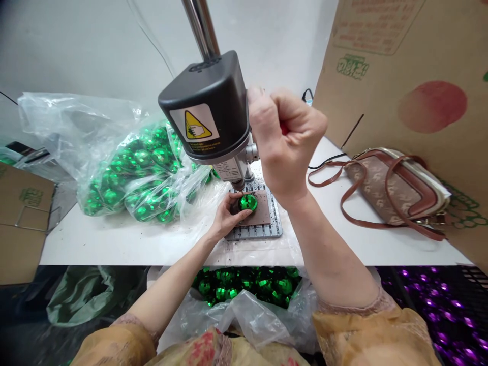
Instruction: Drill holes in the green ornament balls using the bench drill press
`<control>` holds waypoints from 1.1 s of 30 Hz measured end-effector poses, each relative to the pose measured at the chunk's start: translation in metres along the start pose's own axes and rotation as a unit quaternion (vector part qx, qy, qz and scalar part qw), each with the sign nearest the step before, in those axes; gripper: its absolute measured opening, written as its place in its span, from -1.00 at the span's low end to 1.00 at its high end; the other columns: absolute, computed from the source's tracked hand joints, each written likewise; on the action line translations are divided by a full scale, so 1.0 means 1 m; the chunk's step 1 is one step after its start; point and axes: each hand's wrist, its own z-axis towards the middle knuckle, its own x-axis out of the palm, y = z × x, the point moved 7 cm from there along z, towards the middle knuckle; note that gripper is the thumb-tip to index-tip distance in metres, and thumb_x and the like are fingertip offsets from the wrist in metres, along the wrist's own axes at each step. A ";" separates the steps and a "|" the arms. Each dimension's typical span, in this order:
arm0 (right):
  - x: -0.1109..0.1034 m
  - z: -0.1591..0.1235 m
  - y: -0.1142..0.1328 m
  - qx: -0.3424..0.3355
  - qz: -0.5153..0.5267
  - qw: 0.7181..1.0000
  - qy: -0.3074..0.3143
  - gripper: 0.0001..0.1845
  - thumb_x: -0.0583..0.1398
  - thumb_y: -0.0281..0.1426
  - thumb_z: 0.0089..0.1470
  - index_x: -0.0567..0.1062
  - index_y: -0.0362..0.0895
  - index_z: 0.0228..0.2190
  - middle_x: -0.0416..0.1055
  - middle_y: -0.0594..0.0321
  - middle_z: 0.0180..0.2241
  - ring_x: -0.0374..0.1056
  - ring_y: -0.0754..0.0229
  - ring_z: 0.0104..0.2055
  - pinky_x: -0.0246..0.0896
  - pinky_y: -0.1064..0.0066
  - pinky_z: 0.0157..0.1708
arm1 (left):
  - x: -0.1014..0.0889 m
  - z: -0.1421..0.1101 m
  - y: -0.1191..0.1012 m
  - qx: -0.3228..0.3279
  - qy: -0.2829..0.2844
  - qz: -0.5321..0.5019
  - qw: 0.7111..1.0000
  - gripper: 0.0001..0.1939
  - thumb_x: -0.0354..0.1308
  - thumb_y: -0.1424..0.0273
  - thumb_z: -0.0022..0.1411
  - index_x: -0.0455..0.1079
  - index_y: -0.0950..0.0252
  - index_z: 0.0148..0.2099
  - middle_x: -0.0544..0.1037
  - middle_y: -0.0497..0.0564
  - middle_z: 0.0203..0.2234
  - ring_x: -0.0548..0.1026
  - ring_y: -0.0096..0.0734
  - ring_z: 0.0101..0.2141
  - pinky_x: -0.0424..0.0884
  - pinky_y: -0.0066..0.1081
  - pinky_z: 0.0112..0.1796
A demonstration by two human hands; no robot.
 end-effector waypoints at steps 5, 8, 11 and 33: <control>-0.013 -0.025 0.006 -0.041 0.066 0.995 -0.055 -0.46 0.17 -0.47 0.12 -0.07 -0.14 -0.68 -0.18 0.40 -0.71 -0.11 0.44 -0.70 -0.26 0.38 -0.66 | 0.000 0.000 0.002 -0.006 0.001 -0.004 1.000 -0.45 0.47 0.19 0.04 0.39 0.24 0.01 0.56 0.15 0.00 0.52 -0.10 0.06 0.39 -0.05 0.14; -0.017 -0.035 0.004 -0.074 0.083 0.992 -0.055 -0.46 0.15 -0.51 0.10 -0.11 -0.17 -0.67 -0.18 0.40 -0.72 -0.16 0.47 -0.70 -0.28 0.39 -0.66 | 0.000 0.000 0.003 -0.003 0.000 -0.003 1.000 -0.45 0.48 0.19 0.03 0.39 0.24 0.00 0.56 0.14 0.00 0.51 -0.10 0.07 0.39 -0.05 0.15; -0.021 -0.040 0.002 -0.119 0.092 0.988 -0.047 -0.45 0.16 -0.51 0.10 -0.12 -0.16 -0.66 -0.18 0.41 -0.71 -0.17 0.47 -0.70 -0.27 0.41 -0.68 | 0.000 0.000 0.004 -0.003 0.001 -0.004 1.000 -0.46 0.47 0.19 0.04 0.39 0.23 0.00 0.56 0.14 0.00 0.51 -0.10 0.07 0.39 -0.05 0.15; -0.031 -0.063 -0.002 -0.200 0.103 0.974 0.022 -0.50 0.13 -0.55 0.07 -0.10 -0.13 -0.65 -0.08 0.43 -0.72 -0.12 0.45 -0.71 -0.08 0.44 -0.69 | 0.001 -0.003 -0.003 -0.004 -0.006 0.012 1.000 -0.46 0.46 0.19 0.05 0.40 0.25 0.02 0.56 0.12 -0.04 0.52 -0.16 0.02 0.40 -0.14 0.10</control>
